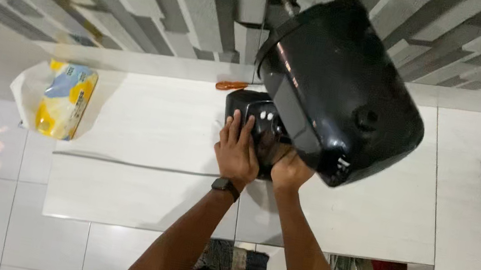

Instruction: The person assembles a black table fan by attaching the base, motor housing, front grille, fan blades, and rear grille. They secure the components by hand and then plug the fan into a wall outlet.

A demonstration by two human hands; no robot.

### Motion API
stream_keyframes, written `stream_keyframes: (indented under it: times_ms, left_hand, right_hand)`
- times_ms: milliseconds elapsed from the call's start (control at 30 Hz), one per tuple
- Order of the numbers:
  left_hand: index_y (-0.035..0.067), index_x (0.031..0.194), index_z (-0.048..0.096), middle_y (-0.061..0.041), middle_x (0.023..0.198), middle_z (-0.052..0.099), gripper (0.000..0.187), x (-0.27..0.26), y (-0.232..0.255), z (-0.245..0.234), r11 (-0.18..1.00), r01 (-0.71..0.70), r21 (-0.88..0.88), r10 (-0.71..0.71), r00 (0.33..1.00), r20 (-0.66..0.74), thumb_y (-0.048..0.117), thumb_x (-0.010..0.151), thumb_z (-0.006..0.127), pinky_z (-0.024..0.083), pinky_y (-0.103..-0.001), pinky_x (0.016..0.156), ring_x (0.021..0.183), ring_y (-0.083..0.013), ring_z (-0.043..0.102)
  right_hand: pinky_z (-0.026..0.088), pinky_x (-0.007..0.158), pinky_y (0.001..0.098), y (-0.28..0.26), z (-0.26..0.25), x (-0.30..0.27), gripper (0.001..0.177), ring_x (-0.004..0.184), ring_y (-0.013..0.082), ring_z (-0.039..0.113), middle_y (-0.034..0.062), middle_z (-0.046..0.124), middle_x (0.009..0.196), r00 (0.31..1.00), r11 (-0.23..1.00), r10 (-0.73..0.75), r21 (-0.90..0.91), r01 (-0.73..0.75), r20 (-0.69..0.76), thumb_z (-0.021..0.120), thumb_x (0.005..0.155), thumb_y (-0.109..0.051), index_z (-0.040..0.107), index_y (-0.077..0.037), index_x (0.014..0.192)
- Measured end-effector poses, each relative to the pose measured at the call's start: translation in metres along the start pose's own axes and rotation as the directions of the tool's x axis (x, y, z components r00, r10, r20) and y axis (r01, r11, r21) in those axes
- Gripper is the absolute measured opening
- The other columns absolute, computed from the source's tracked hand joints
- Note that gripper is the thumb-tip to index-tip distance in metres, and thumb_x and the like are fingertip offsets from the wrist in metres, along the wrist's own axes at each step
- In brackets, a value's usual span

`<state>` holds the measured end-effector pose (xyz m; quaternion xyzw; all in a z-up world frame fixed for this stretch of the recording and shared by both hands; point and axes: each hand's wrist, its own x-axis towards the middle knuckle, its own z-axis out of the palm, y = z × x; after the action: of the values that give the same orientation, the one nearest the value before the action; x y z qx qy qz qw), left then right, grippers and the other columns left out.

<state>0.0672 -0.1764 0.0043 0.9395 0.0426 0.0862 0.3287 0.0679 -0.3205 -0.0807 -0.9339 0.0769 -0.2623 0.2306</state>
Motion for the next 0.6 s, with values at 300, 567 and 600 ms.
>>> stream_keyframes:
  times_ms: [300, 567, 600]
  left_hand:
    - [0.020, 0.147, 0.052, -0.009, 0.165, 0.034, 0.051, -0.011, 0.012, -0.006, 0.998, 0.055, -0.009, -0.055, 0.998, -0.018, 0.016, 0.097, 0.048, 0.029, -0.058, 0.112, 0.149, -0.0371, 0.032]
    - [0.019, 0.150, 0.052, -0.010, 0.165, 0.037, 0.050, -0.033, 0.029, -0.004, 0.996, 0.088, -0.010, -0.089, 0.993, -0.080, 0.022, 0.101, 0.048, 0.029, -0.055, 0.113, 0.148, -0.0366, 0.035]
    - [0.018, 0.150, 0.052, -0.010, 0.164, 0.037, 0.049, -0.035, 0.029, -0.006, 0.996, 0.089, 0.004, -0.088, 0.993, -0.081, 0.024, 0.101, 0.049, 0.029, -0.055, 0.114, 0.147, -0.0364, 0.036]
  right_hand:
    - [0.045, 0.101, 0.0491, -0.060, -0.070, 0.037, 0.033, 0.114, 0.0403, 0.063, 0.0218, 0.071, 0.119, 0.965, 0.950, 0.257, 0.169, -0.262, 0.051, 0.045, 0.105, -0.018, 0.068, 0.001, 0.120]
    - [0.053, 0.090, 0.0434, -0.085, -0.090, 0.006, 0.042, 0.104, 0.0342, 0.069, 0.0201, 0.071, 0.115, 0.891, 0.701, 0.443, 0.583, -0.411, 0.095, 0.037, 0.109, -0.025, 0.065, 0.003, 0.123]
    - [0.054, 0.089, 0.0426, -0.082, -0.088, 0.002, 0.044, 0.102, 0.0332, 0.069, 0.0195, 0.071, 0.113, 0.910, 0.691, 0.403, 0.620, -0.372, 0.097, 0.035, 0.110, -0.027, 0.065, 0.003, 0.122]
